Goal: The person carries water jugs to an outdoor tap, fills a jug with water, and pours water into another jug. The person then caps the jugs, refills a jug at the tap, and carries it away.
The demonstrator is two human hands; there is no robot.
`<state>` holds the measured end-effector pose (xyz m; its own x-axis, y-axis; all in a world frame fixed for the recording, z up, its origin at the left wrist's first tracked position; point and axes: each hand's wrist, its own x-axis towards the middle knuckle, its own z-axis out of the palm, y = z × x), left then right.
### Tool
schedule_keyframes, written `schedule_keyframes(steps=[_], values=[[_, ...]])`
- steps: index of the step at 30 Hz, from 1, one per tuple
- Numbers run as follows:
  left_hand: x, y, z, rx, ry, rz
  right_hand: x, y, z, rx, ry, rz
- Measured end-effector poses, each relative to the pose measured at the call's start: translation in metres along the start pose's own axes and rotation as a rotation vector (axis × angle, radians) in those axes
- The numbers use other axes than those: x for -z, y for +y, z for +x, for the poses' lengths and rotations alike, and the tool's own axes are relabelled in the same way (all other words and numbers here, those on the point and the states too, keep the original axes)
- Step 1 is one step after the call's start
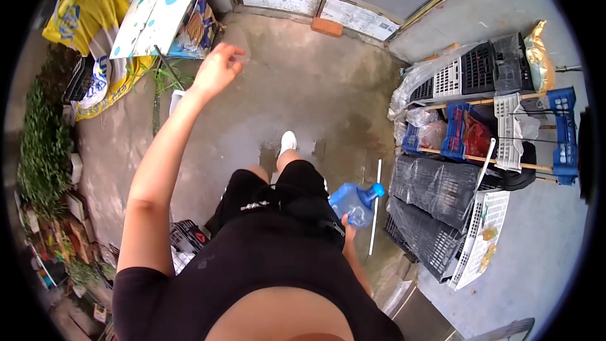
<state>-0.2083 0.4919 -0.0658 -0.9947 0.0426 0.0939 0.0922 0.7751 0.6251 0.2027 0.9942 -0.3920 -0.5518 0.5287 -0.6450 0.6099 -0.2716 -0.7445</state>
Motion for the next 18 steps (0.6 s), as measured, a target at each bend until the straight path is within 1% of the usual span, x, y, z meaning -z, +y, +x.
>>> schedule_keyframes(steps=[1, 2, 3, 5, 9, 10, 11, 12, 13, 14, 16, 17, 18], values=[[0.009, 0.004, 0.035, -0.016, -0.015, 0.035, -0.024, -0.052, -0.007, -0.086, -0.004, -0.079], [0.020, 0.009, 0.075, -0.036, -0.023, 0.066, -0.059, -0.120, -0.012, -0.163, -0.009, -0.157], [0.029, 0.014, 0.129, -0.086, 0.000, 0.063, -0.085, -0.153, 0.008, -0.165, -0.001, -0.156], [0.044, 0.012, 0.211, -0.153, 0.049, 0.079, -0.127, -0.198, 0.027, -0.102, -0.018, -0.083], [0.066, 0.009, 0.371, -0.301, 0.124, 0.142, -0.189, -0.257, 0.071, -0.106, 0.069, 0.024], [0.073, 0.011, 0.408, -0.331, 0.133, 0.131, -0.203, -0.270, 0.082, -0.092, 0.067, -0.032], [0.088, 0.029, 0.438, -0.434, 0.202, 0.049, -0.225, -0.292, 0.082, -0.104, 0.116, -0.076], [0.095, 0.032, 0.462, -0.515, 0.237, 0.063, -0.246, -0.314, 0.078, -0.116, 0.162, -0.117], [0.105, 0.030, 0.492, -0.535, 0.231, 0.048, -0.269, -0.323, 0.078, -0.031, 0.255, -0.115], [0.114, 0.028, 0.517, -0.502, 0.211, -0.007, -0.281, -0.327, 0.088, -0.007, 0.274, -0.214], [0.126, 0.019, 0.562, -0.419, 0.176, -0.109, -0.291, -0.325, 0.100, 0.024, 0.243, -0.038], [0.129, 0.013, 0.581, -0.377, 0.153, -0.154, -0.271, -0.280, 0.135, -0.026, 0.273, -0.075], [0.130, 0.004, 0.599, -0.379, 0.136, -0.161, -0.279, -0.275, 0.146, -0.078, 0.302, -0.109]])
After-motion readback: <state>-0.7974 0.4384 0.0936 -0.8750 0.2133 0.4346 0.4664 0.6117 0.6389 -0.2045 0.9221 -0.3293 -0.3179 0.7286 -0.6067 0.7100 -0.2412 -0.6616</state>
